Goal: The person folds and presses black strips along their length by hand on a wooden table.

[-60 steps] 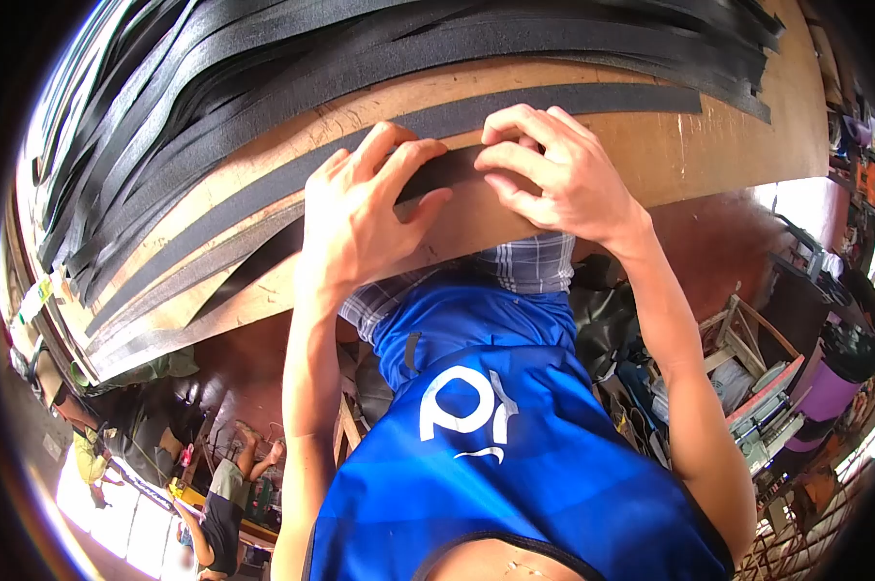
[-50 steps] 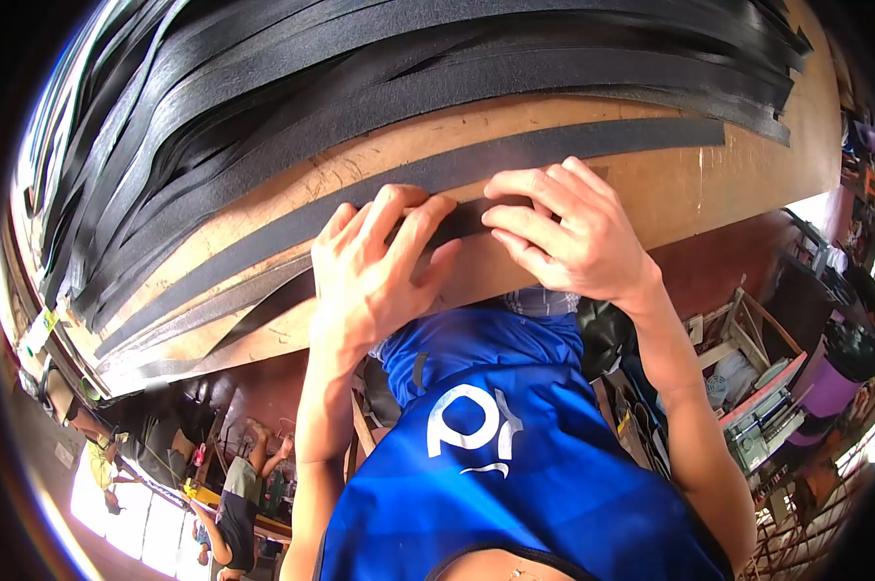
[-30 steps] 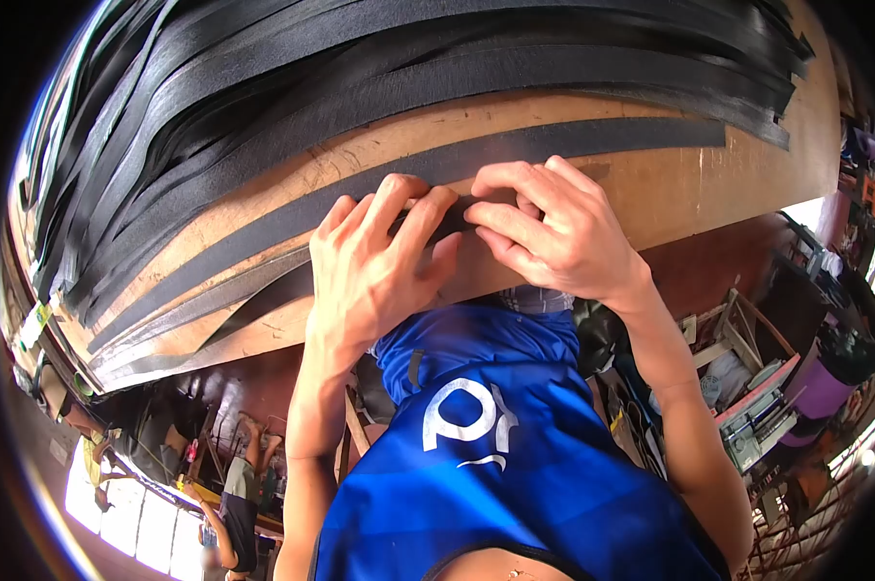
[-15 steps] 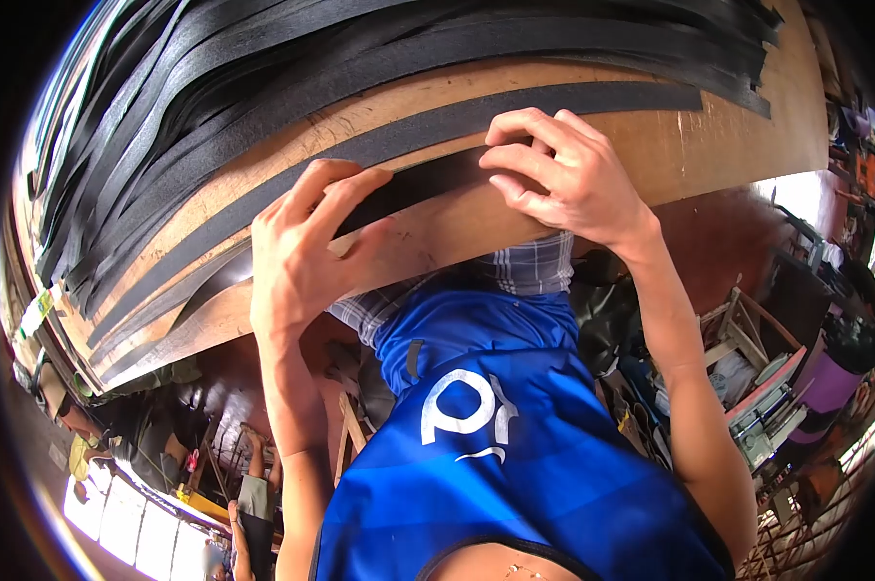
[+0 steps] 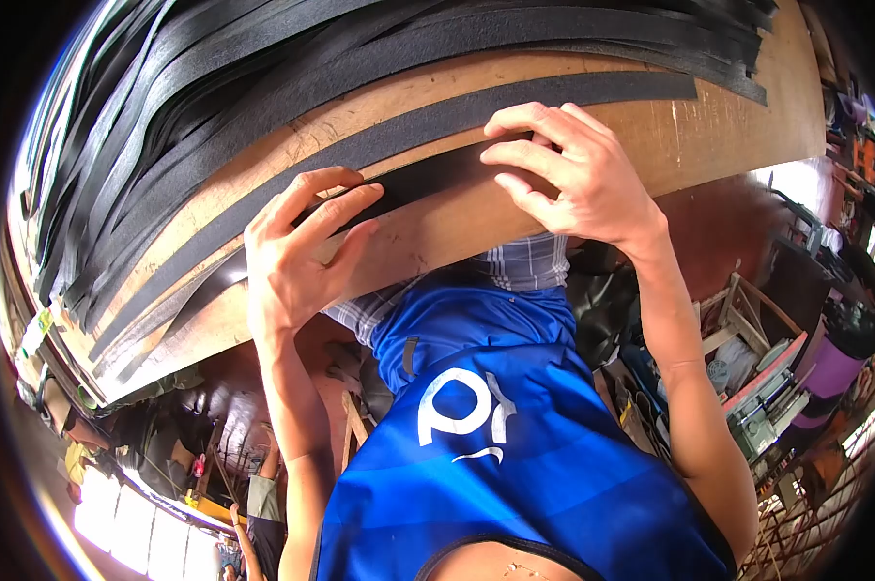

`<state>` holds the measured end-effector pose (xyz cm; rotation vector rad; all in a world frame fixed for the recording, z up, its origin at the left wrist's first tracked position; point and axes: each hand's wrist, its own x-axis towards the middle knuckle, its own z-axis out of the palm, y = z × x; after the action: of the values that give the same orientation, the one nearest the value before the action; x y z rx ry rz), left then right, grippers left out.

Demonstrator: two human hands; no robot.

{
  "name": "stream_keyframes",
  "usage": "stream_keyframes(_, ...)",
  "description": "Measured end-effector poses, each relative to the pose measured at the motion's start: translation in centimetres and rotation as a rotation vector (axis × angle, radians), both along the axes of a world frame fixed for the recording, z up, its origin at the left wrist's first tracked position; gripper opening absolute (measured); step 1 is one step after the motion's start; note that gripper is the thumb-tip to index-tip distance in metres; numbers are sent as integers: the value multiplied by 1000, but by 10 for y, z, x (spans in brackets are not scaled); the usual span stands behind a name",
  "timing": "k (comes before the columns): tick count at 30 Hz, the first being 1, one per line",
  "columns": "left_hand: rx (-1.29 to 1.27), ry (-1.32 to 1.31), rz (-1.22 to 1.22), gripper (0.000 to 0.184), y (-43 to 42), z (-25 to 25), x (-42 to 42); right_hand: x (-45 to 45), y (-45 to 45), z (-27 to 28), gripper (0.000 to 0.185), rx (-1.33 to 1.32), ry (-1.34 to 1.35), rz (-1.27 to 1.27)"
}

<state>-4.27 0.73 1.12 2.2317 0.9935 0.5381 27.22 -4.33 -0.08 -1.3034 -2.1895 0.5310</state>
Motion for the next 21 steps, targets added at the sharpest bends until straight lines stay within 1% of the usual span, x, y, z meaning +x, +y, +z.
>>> stream_keyframes(7,41,11,-14,41,-1,0,0,-13,1,-6,16,-5,21,36)
stream_keyframes(15,89,80,-31,42,-3,0,-1,-14,-1,-3,20,-21,11,22)
stream_keyframes(21,79,94,-33,44,-2,0,-1,-18,2,1,20,-45,13,26)
